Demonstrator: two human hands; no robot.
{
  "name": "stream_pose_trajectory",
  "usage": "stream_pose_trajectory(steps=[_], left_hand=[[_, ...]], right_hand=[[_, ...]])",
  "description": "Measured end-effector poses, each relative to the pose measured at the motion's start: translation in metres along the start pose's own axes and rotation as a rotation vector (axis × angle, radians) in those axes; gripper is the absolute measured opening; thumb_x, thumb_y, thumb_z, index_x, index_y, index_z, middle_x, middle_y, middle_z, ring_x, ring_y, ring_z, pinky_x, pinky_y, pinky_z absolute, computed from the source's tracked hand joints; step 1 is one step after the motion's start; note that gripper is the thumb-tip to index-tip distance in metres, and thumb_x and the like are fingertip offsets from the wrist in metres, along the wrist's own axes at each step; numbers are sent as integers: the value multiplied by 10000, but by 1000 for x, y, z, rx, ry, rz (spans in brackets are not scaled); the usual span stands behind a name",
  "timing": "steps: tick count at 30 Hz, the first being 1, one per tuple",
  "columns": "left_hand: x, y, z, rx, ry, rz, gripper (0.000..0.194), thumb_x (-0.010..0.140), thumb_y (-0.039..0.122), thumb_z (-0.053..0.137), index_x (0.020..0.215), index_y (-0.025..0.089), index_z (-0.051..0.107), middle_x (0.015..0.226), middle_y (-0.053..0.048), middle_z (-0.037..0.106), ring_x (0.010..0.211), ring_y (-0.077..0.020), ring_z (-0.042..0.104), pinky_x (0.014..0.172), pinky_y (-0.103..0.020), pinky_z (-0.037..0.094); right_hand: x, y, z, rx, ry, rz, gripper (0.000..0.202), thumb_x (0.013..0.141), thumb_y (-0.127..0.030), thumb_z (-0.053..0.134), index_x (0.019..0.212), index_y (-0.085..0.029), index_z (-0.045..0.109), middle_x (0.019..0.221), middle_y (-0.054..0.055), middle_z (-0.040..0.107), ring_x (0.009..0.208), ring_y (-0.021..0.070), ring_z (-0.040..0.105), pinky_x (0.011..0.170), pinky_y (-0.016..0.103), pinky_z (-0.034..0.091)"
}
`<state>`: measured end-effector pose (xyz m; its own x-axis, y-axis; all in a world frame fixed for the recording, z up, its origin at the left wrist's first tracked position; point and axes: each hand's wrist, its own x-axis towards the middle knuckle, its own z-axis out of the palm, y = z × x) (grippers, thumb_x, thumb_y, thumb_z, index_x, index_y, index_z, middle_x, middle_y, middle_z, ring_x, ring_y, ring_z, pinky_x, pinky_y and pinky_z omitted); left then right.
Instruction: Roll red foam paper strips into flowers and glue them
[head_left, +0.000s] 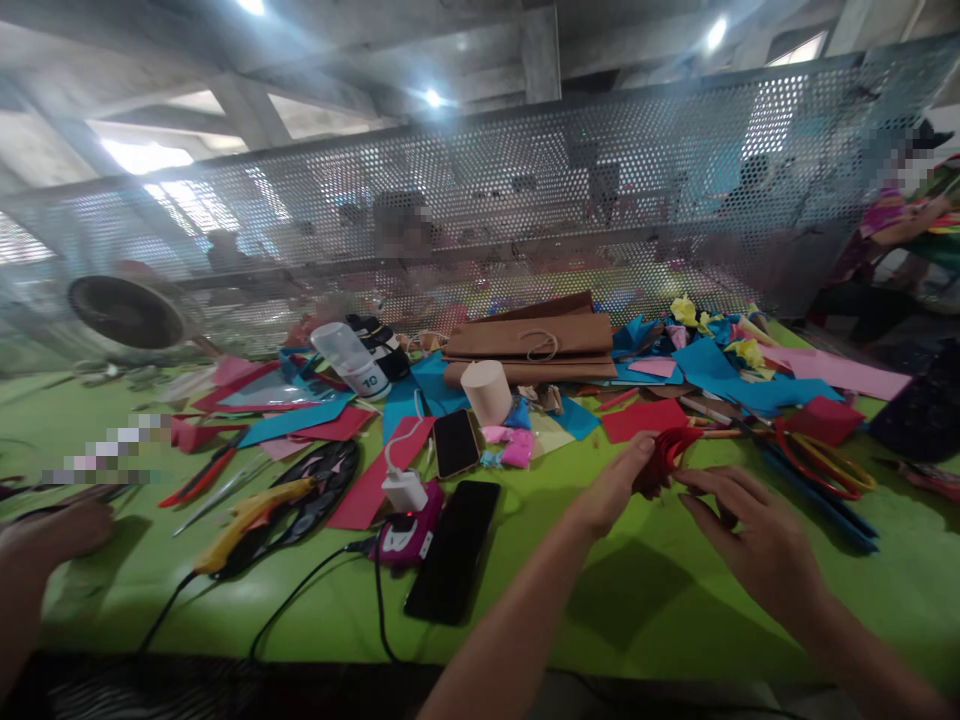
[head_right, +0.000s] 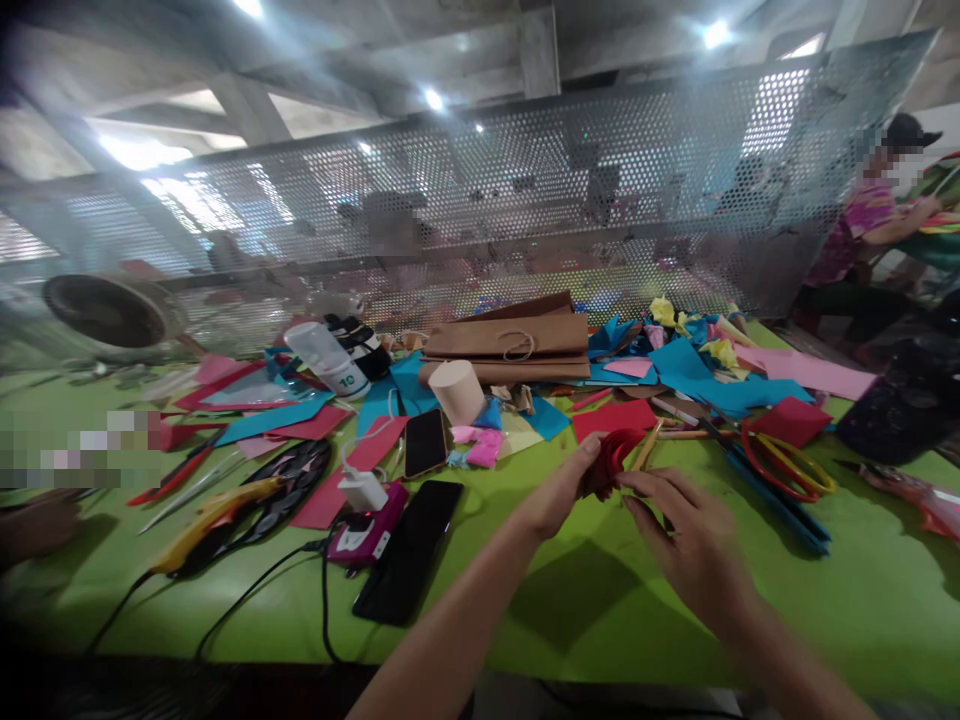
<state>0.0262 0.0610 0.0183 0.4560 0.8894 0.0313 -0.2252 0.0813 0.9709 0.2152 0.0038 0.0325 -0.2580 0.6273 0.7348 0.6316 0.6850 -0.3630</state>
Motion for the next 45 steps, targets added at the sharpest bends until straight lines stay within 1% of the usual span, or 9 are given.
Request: stream_pose_trajectory(steps=[8, 13, 17, 28, 31, 34, 37, 40, 45], left_hand=[[-1, 5, 2, -18, -3, -11, 693, 922, 727, 577, 1344, 178, 589, 932, -33, 616, 767, -143, 529, 722, -282, 426], [-2, 5, 3, -45, -46, 15, 719, 895, 723, 635, 1359, 176, 590, 943, -31, 595, 768, -138, 524, 725, -282, 423], [-2, 4, 2, -58, -53, 1, 771, 932, 766, 534, 1397, 154, 590, 943, -43, 595, 763, -142, 495, 734, -292, 409], [-1, 5, 3, -94, -48, -7, 790, 931, 714, 555, 1489, 156, 566, 1201, -129, 675, 927, -192, 577, 784, -296, 404], [0, 6, 1, -103, -80, -33, 772, 887, 580, 633, 1521, 150, 536, 1181, -128, 693, 966, -209, 604, 799, -299, 406], [-1, 10, 0, -35, -92, -66, 783, 755, 347, 704, 1508, 188, 560, 1190, -103, 704, 1000, -214, 597, 805, -293, 404], [-4, 13, 0, 62, -96, -81, 785, 715, 260, 687, 1492, 230, 583, 1308, -85, 678, 1097, -235, 582, 868, -308, 422], [-7, 16, 2, 106, -111, -77, 742, 738, 274, 697, 1471, 227, 590, 1408, -81, 633, 1229, -279, 545, 1009, -367, 435], [-9, 17, 6, 228, -192, 2, 675, 810, 290, 729, 1461, 201, 573, 1429, -106, 624, 1289, -313, 547, 1143, -452, 412]], right_hand=[[3, 5, 5, 68, 62, 209, 64, 995, -300, 686, 1045, -265, 703, 956, 16, 734, 632, 146, 599, 605, 297, 502], [10, 7, 13, 117, 58, 202, 48, 1001, -276, 670, 1003, -259, 715, 933, 18, 725, 711, 166, 639, 637, 289, 499], [11, 9, 15, 137, 40, 198, 79, 1002, -249, 654, 944, -256, 708, 894, 14, 707, 725, 173, 647, 655, 291, 501], [10, 10, 3, 159, 111, 282, 134, 983, -364, 693, 1066, -261, 712, 962, 30, 708, 628, 150, 551, 580, 303, 466], [14, 10, -3, 184, 152, 351, 195, 976, -407, 697, 1110, -266, 689, 955, 26, 672, 611, 145, 512, 561, 305, 451], [22, 12, -9, 201, 120, 351, 373, 960, -433, 712, 1305, -299, 658, 1180, 66, 651, 725, 159, 598, 672, 332, 534], [32, 17, -11, 200, 25, 283, 430, 946, -425, 718, 1362, -338, 659, 1388, 92, 625, 1053, 250, 678, 863, 403, 579], [38, 20, -9, 220, -24, 241, 280, 924, -395, 733, 1188, -303, 738, 1290, 87, 695, 1211, 298, 654, 922, 428, 573], [39, 16, -3, 269, -28, 308, 125, 911, -338, 737, 1004, -254, 746, 1140, 73, 726, 1064, 256, 699, 839, 366, 579]])
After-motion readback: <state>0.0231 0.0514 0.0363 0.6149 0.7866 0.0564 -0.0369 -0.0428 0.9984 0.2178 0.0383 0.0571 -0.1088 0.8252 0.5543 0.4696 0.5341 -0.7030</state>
